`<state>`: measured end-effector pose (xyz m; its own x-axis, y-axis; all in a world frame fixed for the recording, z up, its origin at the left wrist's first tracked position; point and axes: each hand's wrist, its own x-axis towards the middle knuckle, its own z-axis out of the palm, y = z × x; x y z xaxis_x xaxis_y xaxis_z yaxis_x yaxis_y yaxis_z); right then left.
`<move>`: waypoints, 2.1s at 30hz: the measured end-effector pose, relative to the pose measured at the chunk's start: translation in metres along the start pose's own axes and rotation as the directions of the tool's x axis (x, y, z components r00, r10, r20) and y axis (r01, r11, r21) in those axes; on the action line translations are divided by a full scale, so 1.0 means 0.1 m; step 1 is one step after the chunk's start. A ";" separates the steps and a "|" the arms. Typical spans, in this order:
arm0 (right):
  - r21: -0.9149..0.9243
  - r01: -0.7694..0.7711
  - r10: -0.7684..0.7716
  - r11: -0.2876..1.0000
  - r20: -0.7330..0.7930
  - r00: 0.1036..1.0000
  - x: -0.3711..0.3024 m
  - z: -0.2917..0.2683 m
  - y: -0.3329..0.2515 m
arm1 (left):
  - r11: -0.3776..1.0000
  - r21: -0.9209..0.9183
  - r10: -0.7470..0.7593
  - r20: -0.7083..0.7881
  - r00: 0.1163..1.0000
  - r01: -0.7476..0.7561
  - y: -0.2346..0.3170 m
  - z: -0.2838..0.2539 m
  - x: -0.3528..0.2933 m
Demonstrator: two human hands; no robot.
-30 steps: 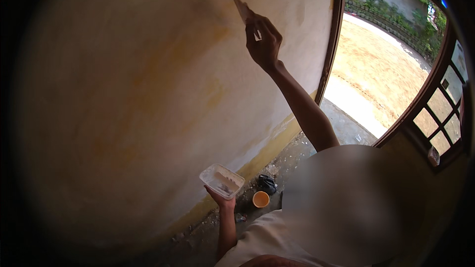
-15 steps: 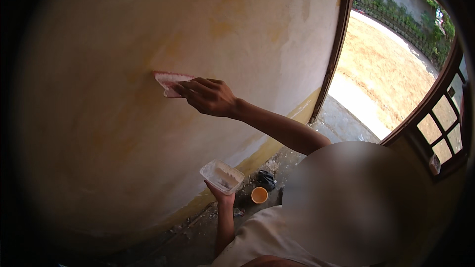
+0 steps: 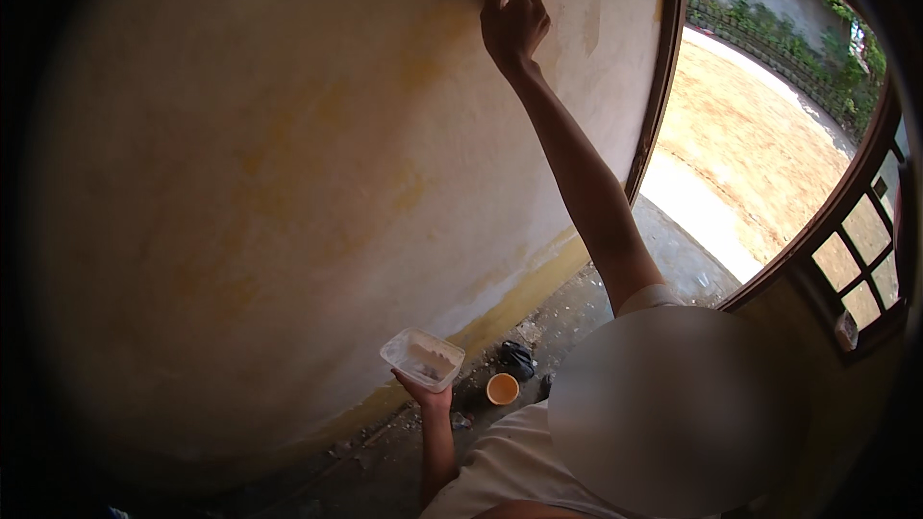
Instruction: The person applies plaster to a wall using a scraper, picking up more material from a container as needed.
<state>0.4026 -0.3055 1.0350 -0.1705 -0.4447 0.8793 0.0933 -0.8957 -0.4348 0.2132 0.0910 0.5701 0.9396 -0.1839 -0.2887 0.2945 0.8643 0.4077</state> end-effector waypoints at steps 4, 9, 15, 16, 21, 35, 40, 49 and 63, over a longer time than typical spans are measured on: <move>0.139 0.534 -0.539 0.834 -0.002 0.843 -0.63 0.00 -0.90 | 0.998 0.060 -0.018 -0.026 0.999 0.019 -0.13 0.28 0.04; 0.544 0.466 -0.590 0.698 0.067 0.805 -1.09 -0.63 -1.00 | 0.996 0.076 -0.049 -0.025 0.998 0.051 -0.23 0.38 0.05; 0.146 -0.145 0.143 0.979 0.023 0.989 -0.53 -0.81 0.77 | 0.996 0.056 -0.072 -0.037 0.997 0.074 -0.34 0.22 -0.01; 0.023 -0.175 0.176 0.984 -0.040 0.984 -0.42 -0.79 1.11 | 0.996 0.053 -0.073 -0.013 0.997 0.073 -0.38 0.18 -0.01; 0.063 -0.214 0.210 0.975 0.069 0.975 -0.42 -0.44 0.99 | 0.998 0.023 -0.059 0.030 0.998 0.058 -0.35 0.10 -0.02; 0.235 -0.564 -0.014 0.792 0.930 0.368 -2.81 -2.49 -0.75 | 0.985 0.107 0.142 -0.077 0.987 -0.133 0.05 0.62 -0.42; 0.118 -0.592 0.095 0.798 0.944 0.317 -3.10 -3.09 -0.59 | 0.966 0.239 0.138 -0.134 0.981 -0.103 0.15 0.71 -0.58; 0.061 -0.567 0.067 0.821 0.977 0.203 -3.35 -3.38 -1.07 | 0.978 0.204 -0.028 -0.121 0.992 0.053 0.15 0.65 -0.96; 0.044 -0.576 0.137 0.816 0.954 0.266 -3.70 -3.67 -1.62 | 0.970 0.232 -0.029 -0.168 0.985 0.068 0.61 0.27 -1.21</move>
<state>0.0907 0.0009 0.7089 0.9032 -0.2336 0.3600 0.2172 -0.4747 -0.8529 0.1223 0.1532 0.6538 0.8881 -0.1277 -0.4415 0.3901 0.7173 0.5773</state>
